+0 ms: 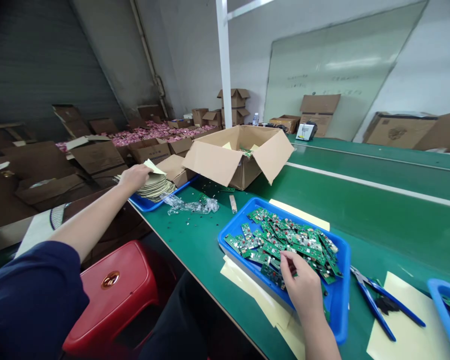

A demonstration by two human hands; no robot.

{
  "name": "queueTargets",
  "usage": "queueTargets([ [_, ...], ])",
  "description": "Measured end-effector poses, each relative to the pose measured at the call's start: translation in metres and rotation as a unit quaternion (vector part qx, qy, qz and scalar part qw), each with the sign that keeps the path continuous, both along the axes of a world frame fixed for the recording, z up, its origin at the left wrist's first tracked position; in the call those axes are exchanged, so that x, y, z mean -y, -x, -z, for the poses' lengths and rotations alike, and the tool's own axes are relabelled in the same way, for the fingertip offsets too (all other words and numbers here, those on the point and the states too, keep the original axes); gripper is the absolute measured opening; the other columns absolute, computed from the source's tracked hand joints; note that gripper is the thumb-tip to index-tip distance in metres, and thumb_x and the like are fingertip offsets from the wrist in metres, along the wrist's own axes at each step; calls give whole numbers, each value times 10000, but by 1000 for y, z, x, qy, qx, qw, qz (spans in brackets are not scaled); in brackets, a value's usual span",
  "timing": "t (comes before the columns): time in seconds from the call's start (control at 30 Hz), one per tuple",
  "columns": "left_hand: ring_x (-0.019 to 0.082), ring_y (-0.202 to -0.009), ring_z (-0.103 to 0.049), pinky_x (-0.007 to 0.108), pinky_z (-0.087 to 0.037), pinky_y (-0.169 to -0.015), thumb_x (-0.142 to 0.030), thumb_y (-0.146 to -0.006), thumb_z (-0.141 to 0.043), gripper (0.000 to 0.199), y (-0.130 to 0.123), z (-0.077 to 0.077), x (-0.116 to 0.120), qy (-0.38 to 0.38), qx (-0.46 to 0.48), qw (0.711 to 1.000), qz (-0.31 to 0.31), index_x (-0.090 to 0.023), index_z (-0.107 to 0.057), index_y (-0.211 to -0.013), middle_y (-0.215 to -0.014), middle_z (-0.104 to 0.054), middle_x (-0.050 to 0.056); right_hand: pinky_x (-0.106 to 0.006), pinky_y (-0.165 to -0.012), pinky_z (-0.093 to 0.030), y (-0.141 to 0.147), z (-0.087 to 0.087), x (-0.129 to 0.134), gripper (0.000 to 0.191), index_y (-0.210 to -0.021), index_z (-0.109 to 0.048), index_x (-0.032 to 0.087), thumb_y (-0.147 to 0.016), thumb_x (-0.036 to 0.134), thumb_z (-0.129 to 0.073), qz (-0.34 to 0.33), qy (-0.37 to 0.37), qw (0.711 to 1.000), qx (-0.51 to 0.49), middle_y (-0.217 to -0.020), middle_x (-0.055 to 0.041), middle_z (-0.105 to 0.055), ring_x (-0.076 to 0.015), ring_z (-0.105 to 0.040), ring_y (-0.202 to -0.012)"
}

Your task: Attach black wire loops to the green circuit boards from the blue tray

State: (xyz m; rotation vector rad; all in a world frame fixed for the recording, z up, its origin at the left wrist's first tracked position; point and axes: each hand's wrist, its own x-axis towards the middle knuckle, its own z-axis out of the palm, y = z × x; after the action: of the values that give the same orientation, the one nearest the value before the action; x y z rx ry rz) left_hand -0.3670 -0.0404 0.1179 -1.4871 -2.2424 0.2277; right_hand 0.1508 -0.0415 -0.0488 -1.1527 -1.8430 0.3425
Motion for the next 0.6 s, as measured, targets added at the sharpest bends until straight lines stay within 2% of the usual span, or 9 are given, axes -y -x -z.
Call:
queueTargets([
  [0.1,296,-1072,-513,358,-444,-811,-143,-796,-401,364,-2,-21,-8,-1,-5,1000,-5,-144,-631,-1078,-1107,-603,144,-280,-551,-526,0,-1,0,292,-824,-633,175,-844,395,-443,2,4,1000,-1,-748,-73,-702,-184,-645,-580],
  [0.23,272,-1005,-534,327,-437,-797,-110,-757,-461,297,-2,-49,-19,21,-5,1000,-5,-174,-681,-947,-1024,-632,113,-277,-536,-519,0,-1,-1,302,-819,-635,174,-841,406,-443,4,12,1000,4,-729,-70,-699,-181,-639,-563],
  [0.3,268,-995,-527,324,-427,-805,-93,-757,-473,256,-5,-59,-22,26,-5,1000,5,-152,-693,-874,-987,-633,116,-273,-539,-518,-1,-1,-1,307,-821,-637,170,-837,412,-449,4,12,1000,7,-723,-66,-697,-174,-632,-552],
  [0.4,251,-998,-504,315,-411,-822,-83,-785,-472,216,-15,-69,-21,17,1,999,31,-96,-685,-820,-954,-622,125,-273,-553,-518,-2,1,-2,309,-830,-640,167,-835,415,-455,5,13,1000,10,-729,-64,-696,-169,-628,-552],
  [0.5,203,-1001,-473,302,-390,-860,-100,-837,-441,227,-28,-75,-15,-9,18,998,64,-58,-663,-859,-959,-610,114,-276,-559,-517,-3,1,-3,309,-826,-642,165,-836,411,-456,9,15,1000,7,-731,-67,-694,-171,-627,-558],
  [0.6,221,-1035,-441,373,-368,-910,-73,-845,-403,254,-43,-81,-10,-58,42,993,91,-16,-642,-908,-998,-592,144,-281,-562,-517,-2,0,-3,309,-820,-644,164,-836,410,-457,9,15,1000,-1,-723,-68,-693,-171,-621,-551],
])
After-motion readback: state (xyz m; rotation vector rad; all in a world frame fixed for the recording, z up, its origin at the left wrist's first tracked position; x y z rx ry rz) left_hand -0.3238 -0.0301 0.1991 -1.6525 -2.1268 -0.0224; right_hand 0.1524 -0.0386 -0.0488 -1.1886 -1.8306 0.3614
